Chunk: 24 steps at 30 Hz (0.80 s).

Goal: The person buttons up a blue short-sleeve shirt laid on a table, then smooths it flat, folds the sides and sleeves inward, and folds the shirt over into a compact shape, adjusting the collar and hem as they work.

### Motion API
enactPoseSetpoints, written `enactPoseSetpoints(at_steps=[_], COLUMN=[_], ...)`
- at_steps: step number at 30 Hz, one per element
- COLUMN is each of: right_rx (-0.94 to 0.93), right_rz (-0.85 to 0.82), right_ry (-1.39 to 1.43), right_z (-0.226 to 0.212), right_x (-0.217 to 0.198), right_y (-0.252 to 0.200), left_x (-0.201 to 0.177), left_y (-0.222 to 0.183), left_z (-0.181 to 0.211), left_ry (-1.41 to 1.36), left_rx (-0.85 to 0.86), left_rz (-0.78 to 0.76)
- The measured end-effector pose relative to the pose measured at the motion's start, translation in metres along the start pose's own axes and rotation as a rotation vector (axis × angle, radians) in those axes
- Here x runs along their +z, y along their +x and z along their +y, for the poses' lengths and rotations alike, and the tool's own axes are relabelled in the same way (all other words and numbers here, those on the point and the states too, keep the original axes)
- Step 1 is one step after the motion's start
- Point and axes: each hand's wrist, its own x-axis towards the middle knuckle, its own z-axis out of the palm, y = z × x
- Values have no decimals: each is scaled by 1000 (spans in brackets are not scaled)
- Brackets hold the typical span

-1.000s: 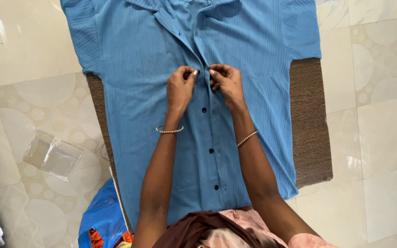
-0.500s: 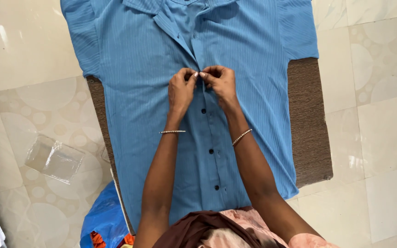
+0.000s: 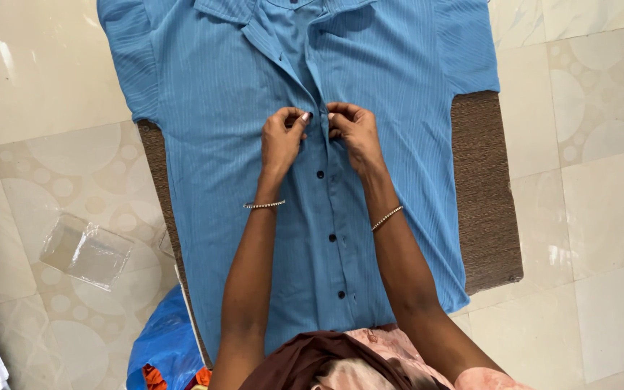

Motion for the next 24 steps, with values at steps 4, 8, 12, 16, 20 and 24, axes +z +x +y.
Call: enactPoseSetpoints(at_steps=[4,8,12,16,20,24], right_rx=[36,-6,-71,-103,-85,-31], right_rz=[-20,1,15,0,-24,-83], right_ry=[15,19,16,6,19,66], right_z=[1,0,7,9,12,3], right_x=[-2,3,8,11,9,6], right_y=[3,-1,-1,-1,1,3], left_x=[-1,-3,-8,-6,-8,-12], left_y=[-1,-1,-5,3,11,15], left_z=[5,7,21,2,-14,-20], left_ry=[39,86,138,97,11,-18], left_rx=[13,11,15,32,29,7], left_rz=[-6,-17,-26,-74,-139,-170])
